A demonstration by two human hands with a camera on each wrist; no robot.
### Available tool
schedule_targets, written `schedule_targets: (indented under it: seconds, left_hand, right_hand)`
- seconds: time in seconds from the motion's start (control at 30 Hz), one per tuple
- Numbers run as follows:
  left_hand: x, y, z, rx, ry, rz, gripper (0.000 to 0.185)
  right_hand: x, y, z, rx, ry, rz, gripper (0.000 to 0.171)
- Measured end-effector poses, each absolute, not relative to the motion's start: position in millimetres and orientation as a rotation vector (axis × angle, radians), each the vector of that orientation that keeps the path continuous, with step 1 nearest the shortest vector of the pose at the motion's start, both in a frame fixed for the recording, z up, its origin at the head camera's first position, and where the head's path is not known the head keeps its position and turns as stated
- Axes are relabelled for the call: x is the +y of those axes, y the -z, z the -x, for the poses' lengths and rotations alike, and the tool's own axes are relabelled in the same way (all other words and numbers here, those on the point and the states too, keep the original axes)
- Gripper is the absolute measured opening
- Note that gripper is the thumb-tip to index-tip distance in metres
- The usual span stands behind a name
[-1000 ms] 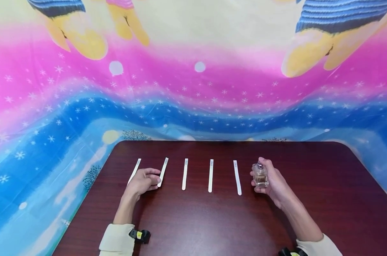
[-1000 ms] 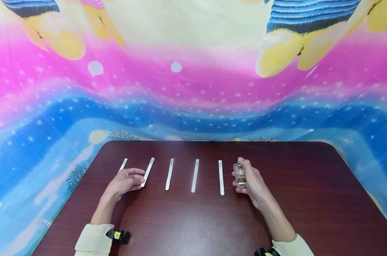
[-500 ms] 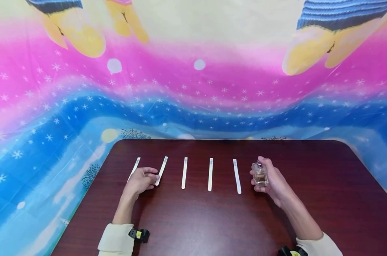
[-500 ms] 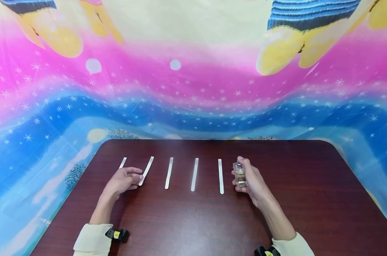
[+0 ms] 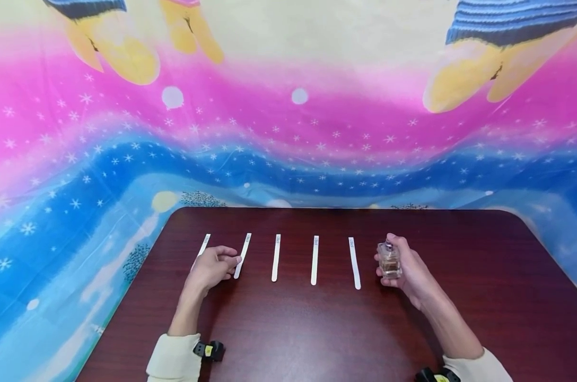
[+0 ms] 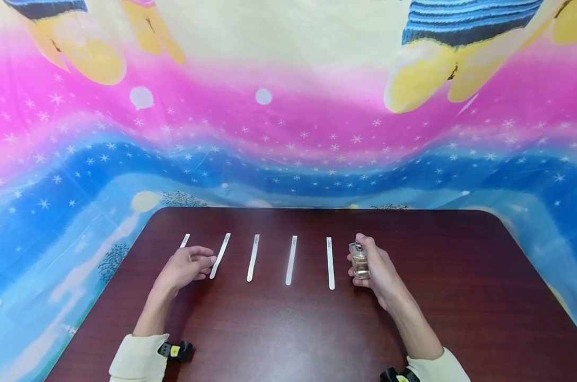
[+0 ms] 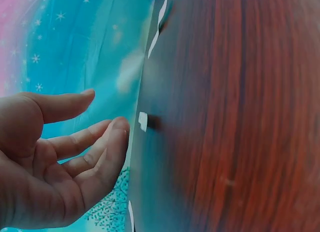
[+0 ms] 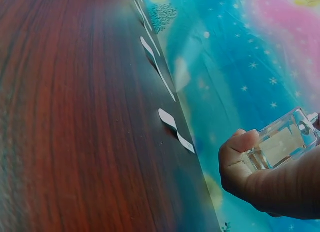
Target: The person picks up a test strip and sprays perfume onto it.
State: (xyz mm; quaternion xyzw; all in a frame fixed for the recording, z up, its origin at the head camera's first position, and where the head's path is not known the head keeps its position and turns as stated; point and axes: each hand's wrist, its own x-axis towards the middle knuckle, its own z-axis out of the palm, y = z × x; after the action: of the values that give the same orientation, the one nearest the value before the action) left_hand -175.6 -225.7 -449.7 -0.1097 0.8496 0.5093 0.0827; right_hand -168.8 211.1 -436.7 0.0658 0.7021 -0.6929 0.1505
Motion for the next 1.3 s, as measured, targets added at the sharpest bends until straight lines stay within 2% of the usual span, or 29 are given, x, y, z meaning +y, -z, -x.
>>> schedule_targets:
  seconds: [0.17,0.57,1.0,1.3]
  left_hand:
    - [-217.8,448.7,175.5,2.451,-1.635,0.291,0.032]
    - [-191.5,459.0,175.4,2.464,-1.575,0.294,0.036]
    - [-158.7,459.8,189.4,2.468,-1.552,0.3,0.031]
    - [-147.2,464.1,195.1,2.563,-1.424,0.36,0.036]
  right_hand:
    - [213.0,436.0,168.7,2.019,1.988,-0.187,0.053]
    - [217.1,439.3,169.3,2.017,1.981,-0.188,0.056]
    - [224.0,435.7,169.9,2.018,1.994,-0.167,0.052]
    - [228.3,432.1,170.5,2.008,2.01,-0.148,0.047]
